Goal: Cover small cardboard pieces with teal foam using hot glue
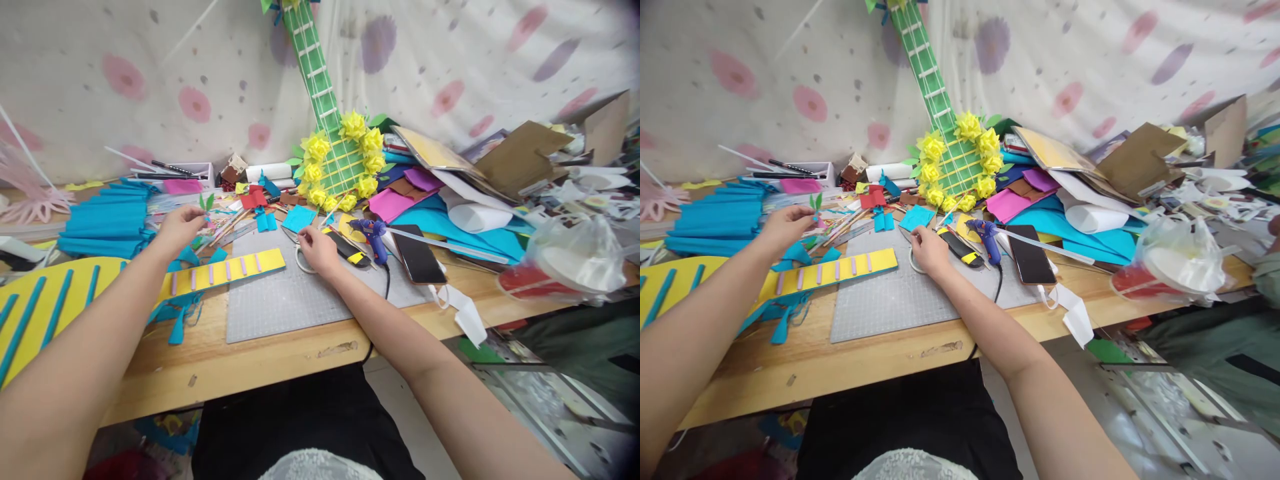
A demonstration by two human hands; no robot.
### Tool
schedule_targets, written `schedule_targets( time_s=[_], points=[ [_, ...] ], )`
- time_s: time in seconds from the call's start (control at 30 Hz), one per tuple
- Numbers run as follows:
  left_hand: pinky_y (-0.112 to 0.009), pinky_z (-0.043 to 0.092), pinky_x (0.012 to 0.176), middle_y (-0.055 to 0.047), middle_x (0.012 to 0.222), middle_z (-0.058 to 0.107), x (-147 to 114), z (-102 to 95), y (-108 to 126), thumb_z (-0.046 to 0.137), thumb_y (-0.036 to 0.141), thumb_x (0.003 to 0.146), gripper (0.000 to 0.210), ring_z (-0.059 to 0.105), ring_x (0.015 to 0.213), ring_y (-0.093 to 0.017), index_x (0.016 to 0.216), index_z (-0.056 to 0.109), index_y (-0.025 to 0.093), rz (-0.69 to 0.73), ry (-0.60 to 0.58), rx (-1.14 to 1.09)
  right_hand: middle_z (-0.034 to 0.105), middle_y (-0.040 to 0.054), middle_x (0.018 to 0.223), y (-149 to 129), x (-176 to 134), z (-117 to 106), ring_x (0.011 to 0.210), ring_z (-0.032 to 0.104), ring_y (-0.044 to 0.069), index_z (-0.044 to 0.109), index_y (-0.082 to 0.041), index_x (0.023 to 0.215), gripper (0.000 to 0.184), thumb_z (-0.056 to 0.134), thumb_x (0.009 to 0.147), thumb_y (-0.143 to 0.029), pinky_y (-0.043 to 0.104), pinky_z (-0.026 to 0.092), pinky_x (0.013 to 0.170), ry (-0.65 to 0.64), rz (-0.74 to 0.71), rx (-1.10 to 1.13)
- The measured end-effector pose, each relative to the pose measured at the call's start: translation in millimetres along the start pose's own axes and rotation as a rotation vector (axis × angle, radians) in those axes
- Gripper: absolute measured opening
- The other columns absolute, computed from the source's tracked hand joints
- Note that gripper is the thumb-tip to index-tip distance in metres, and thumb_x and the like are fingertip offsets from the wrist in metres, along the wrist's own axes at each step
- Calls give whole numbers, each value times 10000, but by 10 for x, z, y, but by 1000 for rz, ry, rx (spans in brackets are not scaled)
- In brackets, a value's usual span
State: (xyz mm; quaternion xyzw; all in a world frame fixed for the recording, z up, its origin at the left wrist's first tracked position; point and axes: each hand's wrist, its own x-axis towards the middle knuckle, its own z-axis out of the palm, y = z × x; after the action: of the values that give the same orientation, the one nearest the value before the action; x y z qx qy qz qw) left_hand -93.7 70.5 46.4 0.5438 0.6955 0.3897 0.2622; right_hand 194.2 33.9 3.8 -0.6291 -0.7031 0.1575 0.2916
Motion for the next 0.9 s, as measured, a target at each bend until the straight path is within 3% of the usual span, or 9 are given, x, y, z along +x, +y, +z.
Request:
schedule_targets(
  time_s=[0.1, 0.2, 0.3, 0.4, 0.5, 0.63, 0.9],
  points=[
    [-271, 451, 787, -22, 827, 644, -79, 139, 64, 556, 170, 696, 164, 565, 761, -132, 846, 603, 123, 104, -42, 39, 652, -5, 830, -202, 176, 20, 767, 595, 120, 616, -204, 995, 221, 472, 839, -268, 238, 444, 701, -63, 1, 240],
    [-279, 470, 717, -19, 762, 638, -136, 267, 75, 598, 242, 672, 159, 576, 701, -145, 803, 604, 154, 168, -67, 69, 653, 15, 928, -468, 400, 96, 771, 607, 113, 581, -183, 1061, 277, 533, 798, -256, 243, 487, 689, -184, 14, 459],
    [-287, 474, 690, -15, 748, 634, -152, 352, 32, 614, 314, 656, 222, 585, 690, -153, 833, 607, 179, 205, -100, 72, 638, 57, 1042, -696, 566, 217, 910, 607, 142, 557, -157, 1092, 392, 641, 721, -253, 267, 504, 755, -197, 3, 509],
    [-293, 469, 700, -15, 755, 625, -171, 381, 17, 625, 334, 631, 366, 586, 698, -151, 959, 591, 176, 238, -109, 20, 654, 64, 978, -813, 657, 370, 872, 619, 131, 569, -118, 1049, 361, 649, 704, -183, 266, 510, 779, -250, 7, 604],
    [-295, 470, 715, -13, 782, 627, -228, 379, 87, 645, 294, 578, 496, 596, 740, -152, 1052, 565, 170, 198, -200, -110, 656, 26, 816, -839, 715, 514, 776, 627, 117, 600, -122, 928, 214, 611, 715, -135, 273, 521, 766, -278, 37, 645],
    [-287, 474, 666, -23, 796, 651, -301, 385, 207, 688, 352, 553, 470, 612, 752, -165, 987, 617, 184, 67, -346, -246, 646, 2, 785, -832, 750, 606, 755, 624, 114, 597, -153, 880, 173, 627, 710, -164, 288, 525, 760, -247, 32, 627],
    [-317, 499, 628, -39, 631, 655, -244, 420, 43, 774, 443, 496, 413, 616, 621, -182, 778, 685, 156, -43, -304, -173, 619, -7, 786, -684, 704, 444, 685, 590, 98, 564, -164, 879, 167, 596, 716, -143, 265, 515, 692, -178, 94, 594]
  ],
)
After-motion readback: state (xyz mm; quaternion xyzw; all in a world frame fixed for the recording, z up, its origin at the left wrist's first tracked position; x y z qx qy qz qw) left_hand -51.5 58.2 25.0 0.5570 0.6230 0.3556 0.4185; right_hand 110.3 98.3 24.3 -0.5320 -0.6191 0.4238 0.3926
